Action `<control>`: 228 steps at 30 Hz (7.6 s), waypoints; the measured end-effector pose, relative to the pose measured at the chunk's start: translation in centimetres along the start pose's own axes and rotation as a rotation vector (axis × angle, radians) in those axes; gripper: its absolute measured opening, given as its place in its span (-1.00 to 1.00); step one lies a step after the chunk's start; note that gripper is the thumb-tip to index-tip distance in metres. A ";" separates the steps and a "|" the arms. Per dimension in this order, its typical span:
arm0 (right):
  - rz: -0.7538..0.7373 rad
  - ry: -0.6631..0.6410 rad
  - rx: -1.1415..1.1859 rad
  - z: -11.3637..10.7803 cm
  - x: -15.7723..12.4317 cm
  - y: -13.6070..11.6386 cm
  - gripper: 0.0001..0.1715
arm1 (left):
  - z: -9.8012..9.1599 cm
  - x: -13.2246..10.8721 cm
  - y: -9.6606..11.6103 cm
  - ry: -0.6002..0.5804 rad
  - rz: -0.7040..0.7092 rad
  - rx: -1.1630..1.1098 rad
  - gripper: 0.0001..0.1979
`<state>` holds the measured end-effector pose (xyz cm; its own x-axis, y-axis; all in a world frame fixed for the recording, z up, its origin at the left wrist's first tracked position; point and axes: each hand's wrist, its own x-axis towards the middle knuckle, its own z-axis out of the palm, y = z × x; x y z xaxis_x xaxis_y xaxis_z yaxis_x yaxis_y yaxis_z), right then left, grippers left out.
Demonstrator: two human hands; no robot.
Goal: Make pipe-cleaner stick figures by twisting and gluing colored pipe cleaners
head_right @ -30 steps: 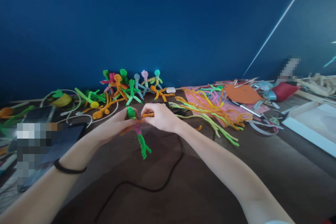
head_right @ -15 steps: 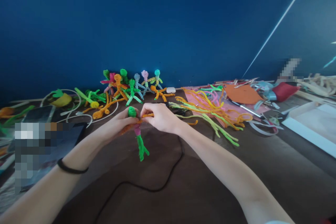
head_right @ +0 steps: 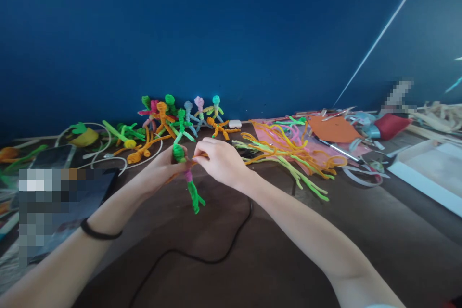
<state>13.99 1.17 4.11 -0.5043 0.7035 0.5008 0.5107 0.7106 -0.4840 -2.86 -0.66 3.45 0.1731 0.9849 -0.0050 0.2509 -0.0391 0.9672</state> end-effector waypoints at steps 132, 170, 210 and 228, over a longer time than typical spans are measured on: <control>0.014 -0.140 0.239 -0.8 0.2 0.9 -0.93 | -1.1 -0.4 0.3 -0.351 -0.126 -0.258 -0.78; 0.246 -0.542 0.471 0.0 0.5 1.9 -0.67 | -0.1 0.2 0.5 0.115 0.136 0.099 -0.78; -0.012 -0.123 -0.324 -0.2 0.0 0.1 -0.79 | -0.1 -0.1 0.4 -0.064 -0.102 -0.083 -0.74; 0.007 -0.196 0.118 0.3 -0.2 -0.1 -0.90 | -1.1 0.3 0.0 0.130 -0.073 -0.300 -0.62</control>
<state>13.85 0.98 3.86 -0.6327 0.6889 0.3538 0.4353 0.6942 -0.5733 -3.82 -0.16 3.68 0.0372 0.9973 -0.0635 -0.0367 0.0649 0.9972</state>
